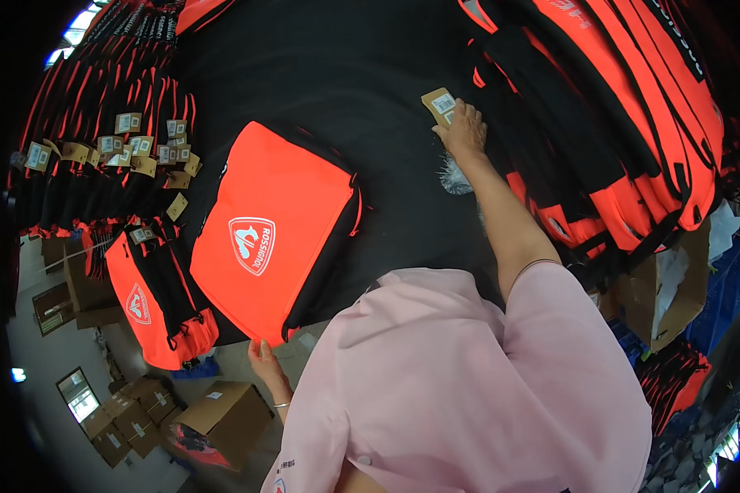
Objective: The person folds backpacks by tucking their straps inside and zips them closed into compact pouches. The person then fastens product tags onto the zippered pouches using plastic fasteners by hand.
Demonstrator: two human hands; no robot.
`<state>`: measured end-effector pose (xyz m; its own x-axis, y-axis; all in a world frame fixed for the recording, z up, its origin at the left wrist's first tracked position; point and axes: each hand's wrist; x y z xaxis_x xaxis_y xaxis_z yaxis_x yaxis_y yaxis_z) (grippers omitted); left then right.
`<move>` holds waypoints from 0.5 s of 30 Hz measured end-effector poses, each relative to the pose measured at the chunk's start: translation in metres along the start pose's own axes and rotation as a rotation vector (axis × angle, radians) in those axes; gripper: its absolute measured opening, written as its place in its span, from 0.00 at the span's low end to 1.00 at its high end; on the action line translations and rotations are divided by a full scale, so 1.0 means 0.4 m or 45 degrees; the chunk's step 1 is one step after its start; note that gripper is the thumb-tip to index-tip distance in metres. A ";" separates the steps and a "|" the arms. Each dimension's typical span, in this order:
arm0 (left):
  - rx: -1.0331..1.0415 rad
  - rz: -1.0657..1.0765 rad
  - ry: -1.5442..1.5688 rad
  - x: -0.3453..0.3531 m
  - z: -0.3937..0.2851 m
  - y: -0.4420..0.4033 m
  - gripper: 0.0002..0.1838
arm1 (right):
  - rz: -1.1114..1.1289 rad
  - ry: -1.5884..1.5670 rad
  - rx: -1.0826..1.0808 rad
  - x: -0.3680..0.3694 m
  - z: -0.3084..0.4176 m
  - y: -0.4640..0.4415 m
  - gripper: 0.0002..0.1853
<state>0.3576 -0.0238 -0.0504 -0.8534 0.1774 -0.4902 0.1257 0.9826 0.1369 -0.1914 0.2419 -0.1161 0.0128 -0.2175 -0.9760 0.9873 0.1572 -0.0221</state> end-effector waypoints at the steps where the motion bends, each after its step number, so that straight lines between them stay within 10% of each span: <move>1: 0.070 0.007 -0.121 0.016 -0.058 0.034 0.20 | -0.023 -0.008 -0.030 0.016 -0.012 0.000 0.37; 6: 0.169 0.076 -0.010 0.090 -0.217 0.102 0.16 | -0.095 -0.108 -0.024 0.043 -0.028 0.009 0.37; 15: -0.089 0.980 0.368 0.503 -0.492 0.189 0.15 | -0.306 -0.761 -0.067 -0.022 -0.024 0.037 0.26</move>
<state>0.0958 0.0752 0.0308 -0.6391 0.7691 0.0019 0.7048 0.5846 0.4020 -0.1786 0.2552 -0.1097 -0.1066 -0.7492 -0.6538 0.9647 0.0813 -0.2505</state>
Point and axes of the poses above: each hand's wrist, its own y-axis away from the middle knuckle, its own x-axis out of the palm, z = x × y, and after that the axes turned 11 degrees about y, right-handed
